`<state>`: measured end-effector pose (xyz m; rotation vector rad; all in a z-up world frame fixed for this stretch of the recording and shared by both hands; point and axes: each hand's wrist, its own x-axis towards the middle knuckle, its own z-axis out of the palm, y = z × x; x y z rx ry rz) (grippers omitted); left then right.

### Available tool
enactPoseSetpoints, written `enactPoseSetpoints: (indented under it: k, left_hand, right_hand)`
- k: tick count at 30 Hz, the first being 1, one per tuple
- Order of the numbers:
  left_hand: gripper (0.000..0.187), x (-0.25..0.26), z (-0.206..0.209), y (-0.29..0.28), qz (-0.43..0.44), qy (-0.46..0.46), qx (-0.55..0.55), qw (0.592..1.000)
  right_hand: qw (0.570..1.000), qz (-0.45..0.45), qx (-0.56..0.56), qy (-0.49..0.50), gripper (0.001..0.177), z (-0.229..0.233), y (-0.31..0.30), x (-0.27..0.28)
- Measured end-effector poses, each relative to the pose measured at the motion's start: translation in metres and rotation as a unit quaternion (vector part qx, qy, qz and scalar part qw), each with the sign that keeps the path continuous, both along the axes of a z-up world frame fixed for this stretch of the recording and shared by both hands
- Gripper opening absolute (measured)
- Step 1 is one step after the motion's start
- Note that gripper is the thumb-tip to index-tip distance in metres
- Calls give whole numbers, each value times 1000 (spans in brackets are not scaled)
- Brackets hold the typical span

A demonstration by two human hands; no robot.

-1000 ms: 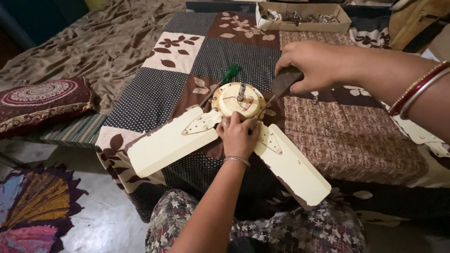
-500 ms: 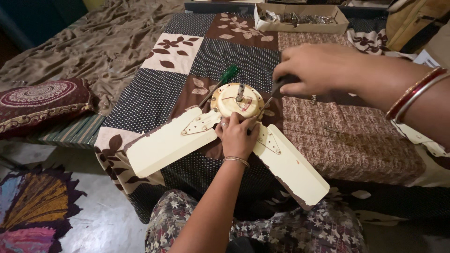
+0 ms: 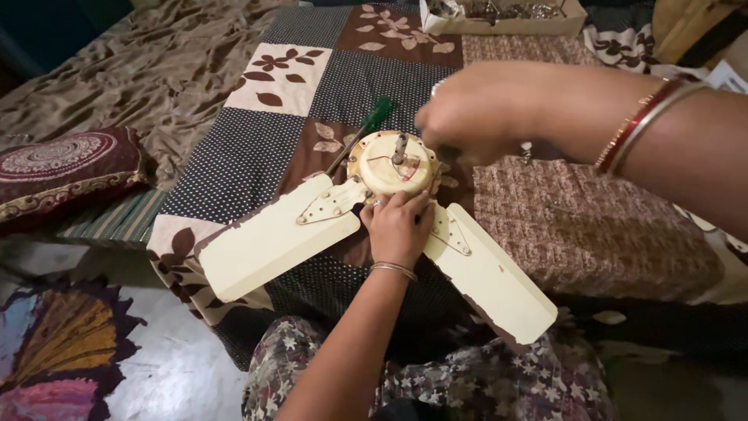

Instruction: The person attaches fan blades to the motor housing of an electric fan using a screwdriver. They align each blade, insert screws, and tighten them, repeating the process for multiple blades.

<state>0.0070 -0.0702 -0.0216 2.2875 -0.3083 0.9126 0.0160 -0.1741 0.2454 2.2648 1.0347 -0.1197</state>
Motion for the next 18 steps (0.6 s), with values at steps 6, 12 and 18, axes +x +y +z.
enactPoseSetpoints:
  k: [6,12,18]
  left_hand:
    - [24,-1,1,1,-2,11,8,1000]
    - [21,-3,3,1,-2,-16,-4,1000]
    - [22,-2,2,2,-5,-35,-23,999]
  right_hand:
    - [988,-99,119,-1,23,8,17,19]
    - [915,-365,170,-7,29,0,9,38]
    - [860,-401,303,92,32,-14,-62,37]
